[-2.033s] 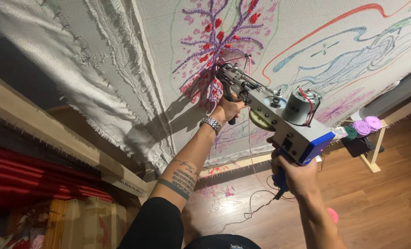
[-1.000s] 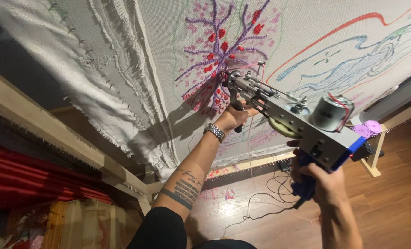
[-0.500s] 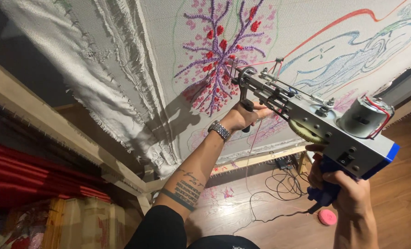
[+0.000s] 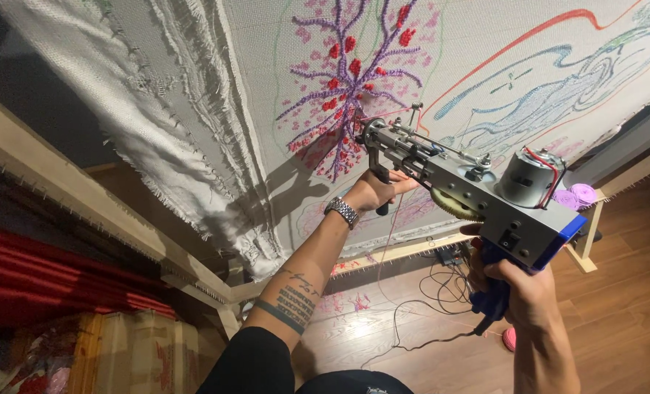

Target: Using a tufting gun to create a rug on a canvas frame.

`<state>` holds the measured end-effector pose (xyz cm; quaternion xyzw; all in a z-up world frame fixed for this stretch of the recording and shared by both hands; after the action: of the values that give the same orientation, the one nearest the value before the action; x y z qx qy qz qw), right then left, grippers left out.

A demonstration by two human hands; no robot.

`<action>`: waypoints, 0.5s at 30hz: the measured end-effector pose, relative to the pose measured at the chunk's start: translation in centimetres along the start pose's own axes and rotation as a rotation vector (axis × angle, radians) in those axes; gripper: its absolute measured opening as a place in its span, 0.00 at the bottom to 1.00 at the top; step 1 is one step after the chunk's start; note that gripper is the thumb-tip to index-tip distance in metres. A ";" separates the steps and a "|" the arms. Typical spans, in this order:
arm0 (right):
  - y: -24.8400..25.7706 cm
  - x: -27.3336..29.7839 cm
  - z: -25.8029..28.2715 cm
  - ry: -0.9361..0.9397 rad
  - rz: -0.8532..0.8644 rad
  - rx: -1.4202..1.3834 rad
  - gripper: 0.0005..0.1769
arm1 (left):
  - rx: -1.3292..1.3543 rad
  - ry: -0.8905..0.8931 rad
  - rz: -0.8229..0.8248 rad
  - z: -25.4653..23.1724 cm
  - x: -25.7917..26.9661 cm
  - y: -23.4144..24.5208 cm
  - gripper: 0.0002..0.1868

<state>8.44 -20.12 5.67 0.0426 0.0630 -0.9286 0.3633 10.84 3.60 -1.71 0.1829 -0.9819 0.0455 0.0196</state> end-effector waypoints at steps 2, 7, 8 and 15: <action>-0.4 -0.2 0.3 0.016 0.008 0.011 0.28 | 0.048 -0.013 -0.002 0.2 -0.4 0.1 0.15; -1.0 -0.6 0.5 0.013 0.012 0.071 0.29 | 0.105 -0.033 -0.016 0.2 -0.9 0.7 0.18; -0.8 -0.7 0.1 0.006 0.000 0.035 0.26 | 0.110 -0.051 -0.004 -0.1 -0.9 0.7 0.17; -1.2 -2.1 -0.4 0.034 -0.020 -0.003 0.29 | 0.084 0.024 -0.042 -0.7 -1.0 1.7 0.19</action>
<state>9.17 -17.79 5.60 0.0574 0.0709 -0.9311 0.3531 11.20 5.62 -1.16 0.2037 -0.9747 0.0884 0.0249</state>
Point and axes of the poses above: each hand's wrist, its own x-axis away from the middle knuckle, its own y-axis out of the back of the hand, z = x × y, the point moved 8 cm from there along -x, towards the middle knuckle, and after that the axes turned 15 degrees about x, right-handed, at the moved point
